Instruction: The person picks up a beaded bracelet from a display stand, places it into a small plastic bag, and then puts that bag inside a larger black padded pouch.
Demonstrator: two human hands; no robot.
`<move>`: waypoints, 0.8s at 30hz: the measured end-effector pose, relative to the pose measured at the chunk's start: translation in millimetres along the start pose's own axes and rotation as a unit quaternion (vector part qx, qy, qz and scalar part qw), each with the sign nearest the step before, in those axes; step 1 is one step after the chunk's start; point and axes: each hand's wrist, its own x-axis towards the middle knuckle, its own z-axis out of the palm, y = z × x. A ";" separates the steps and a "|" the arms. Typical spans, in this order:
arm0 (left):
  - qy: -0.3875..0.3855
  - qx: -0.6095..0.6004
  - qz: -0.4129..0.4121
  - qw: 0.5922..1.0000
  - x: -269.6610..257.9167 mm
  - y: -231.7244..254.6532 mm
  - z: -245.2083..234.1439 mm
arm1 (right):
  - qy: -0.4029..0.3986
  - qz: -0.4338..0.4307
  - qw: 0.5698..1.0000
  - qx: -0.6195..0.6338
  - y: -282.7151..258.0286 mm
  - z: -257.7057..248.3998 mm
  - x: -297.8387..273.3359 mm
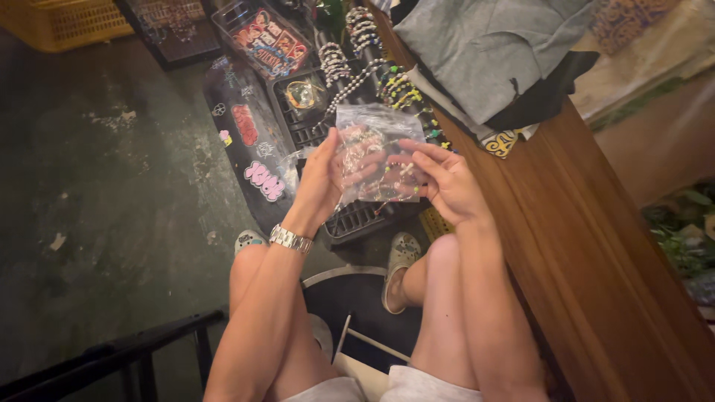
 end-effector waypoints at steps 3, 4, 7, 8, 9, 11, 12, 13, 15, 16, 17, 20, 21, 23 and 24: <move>-0.009 0.005 -0.048 0.999 6.1 -4.5 -5.8 | 0.034 -0.022 0.999 0.030 -9.1 -19.2 -11.0; -0.022 0.003 -0.056 0.998 6.2 -3.2 -4.7 | 0.047 -0.029 0.998 0.027 -15.7 -25.7 -20.2; -0.023 0.052 -0.072 0.996 5.6 0.4 -1.6 | 0.107 -0.056 0.992 0.024 -30.5 -53.2 -50.3; -0.014 0.054 -0.071 0.996 4.7 1.8 0.6 | 0.143 -0.072 0.987 0.027 -32.8 -68.9 -61.7; -0.003 0.058 -0.071 0.996 2.2 3.1 1.4 | 0.179 -0.086 0.980 0.033 -33.1 -83.7 -74.3; -0.006 0.067 -0.080 0.995 -0.6 4.7 8.2 | 0.233 -0.106 0.966 0.043 -34.7 -132.4 -99.3; 0.000 0.075 -0.081 0.994 -2.2 5.7 11.0 | 0.275 -0.120 0.952 0.053 -33.7 -156.0 -113.8; -0.011 0.076 -0.096 0.992 2.5 0.5 4.4 | 0.293 -0.123 0.947 0.054 -37.5 -163.7 -123.9; -0.008 0.086 -0.089 0.992 12.7 -9.0 -7.7 | 0.405 -0.115 0.904 0.067 -44.4 -180.1 -142.4; -0.017 0.090 -0.100 0.991 10.0 -10.5 -4.5 | 0.418 -0.117 0.898 0.071 -48.3 -176.0 -147.9; -0.015 0.093 -0.100 0.991 9.6 -11.8 -1.5 | 0.446 -0.113 0.886 0.063 -51.6 -172.4 -152.8; -0.024 0.107 -0.106 0.988 7.6 -14.9 6.1 | 0.490 -0.109 0.863 0.055 -37.5 -203.0 -157.2; -0.025 0.111 -0.106 0.988 6.8 -17.8 8.0 | 0.496 -0.103 0.861 0.048 -27.6 -221.4 -159.4; -0.041 0.129 -0.114 0.984 8.9 -31.5 14.6 | 0.508 -0.095 0.856 0.016 -10.6 -247.5 -163.6; -0.045 0.142 -0.111 0.983 9.3 -36.8 17.5 | 0.508 -0.083 0.857 -0.022 -2.9 -259.9 -164.2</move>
